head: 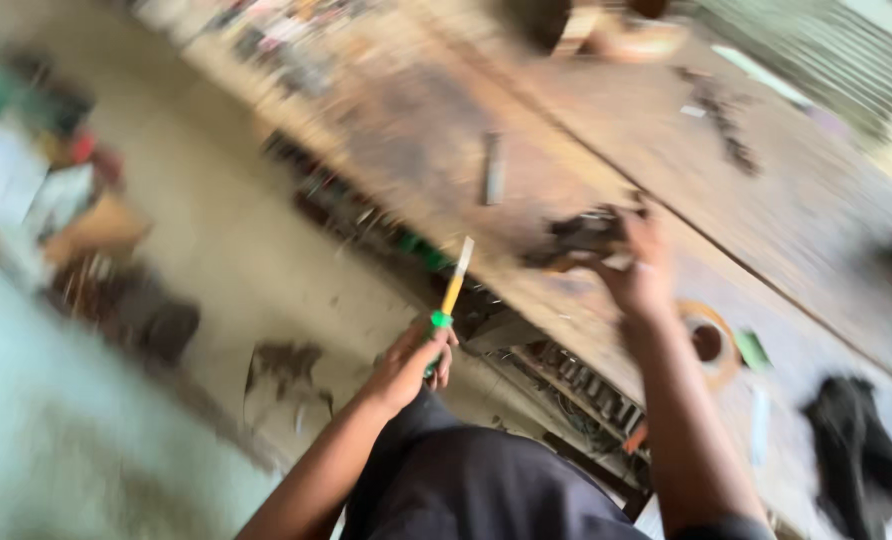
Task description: The person fits a rusty pulley onto a pump housing on a wooden workbench, pressing and rotating the parts to seat them together. They then use a screwdriver to scrape rust and old gasket material from the pump cover and housing surfaces, working around the edges of each part.
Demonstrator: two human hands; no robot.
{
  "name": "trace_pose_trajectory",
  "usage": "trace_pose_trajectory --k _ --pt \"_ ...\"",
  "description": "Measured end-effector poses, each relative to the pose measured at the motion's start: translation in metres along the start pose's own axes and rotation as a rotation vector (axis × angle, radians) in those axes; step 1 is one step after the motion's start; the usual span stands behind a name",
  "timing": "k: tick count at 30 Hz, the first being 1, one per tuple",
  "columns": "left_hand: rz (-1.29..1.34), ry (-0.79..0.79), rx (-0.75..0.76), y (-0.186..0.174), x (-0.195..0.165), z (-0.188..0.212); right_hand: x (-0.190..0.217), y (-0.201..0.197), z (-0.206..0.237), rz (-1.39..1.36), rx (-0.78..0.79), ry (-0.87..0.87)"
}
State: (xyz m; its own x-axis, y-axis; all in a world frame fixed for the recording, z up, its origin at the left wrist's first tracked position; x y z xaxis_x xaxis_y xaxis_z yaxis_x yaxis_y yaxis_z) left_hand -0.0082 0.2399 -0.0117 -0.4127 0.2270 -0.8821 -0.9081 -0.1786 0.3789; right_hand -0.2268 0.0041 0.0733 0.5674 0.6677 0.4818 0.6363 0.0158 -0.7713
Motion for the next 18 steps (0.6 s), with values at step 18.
trace_pose_trajectory --k 18 --pt "-0.798 0.786 0.176 0.148 -0.072 -0.178 -0.042 -0.018 0.006 -0.826 -0.017 0.245"
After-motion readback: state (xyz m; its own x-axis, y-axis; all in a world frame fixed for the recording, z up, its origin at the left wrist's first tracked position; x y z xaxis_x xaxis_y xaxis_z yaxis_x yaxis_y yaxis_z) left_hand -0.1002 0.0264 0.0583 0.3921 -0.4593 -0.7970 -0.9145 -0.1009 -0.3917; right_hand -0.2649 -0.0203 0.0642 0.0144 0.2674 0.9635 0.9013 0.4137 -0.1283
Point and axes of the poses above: each hand's wrist, its own z-axis away from the middle knuckle, its own y-axis out of the palm, x = y × z, the point moved 1 cm from there along -z, towards the middle knuckle, and after that the axes turned 3 degrees about -y, right-handed, at the moved point
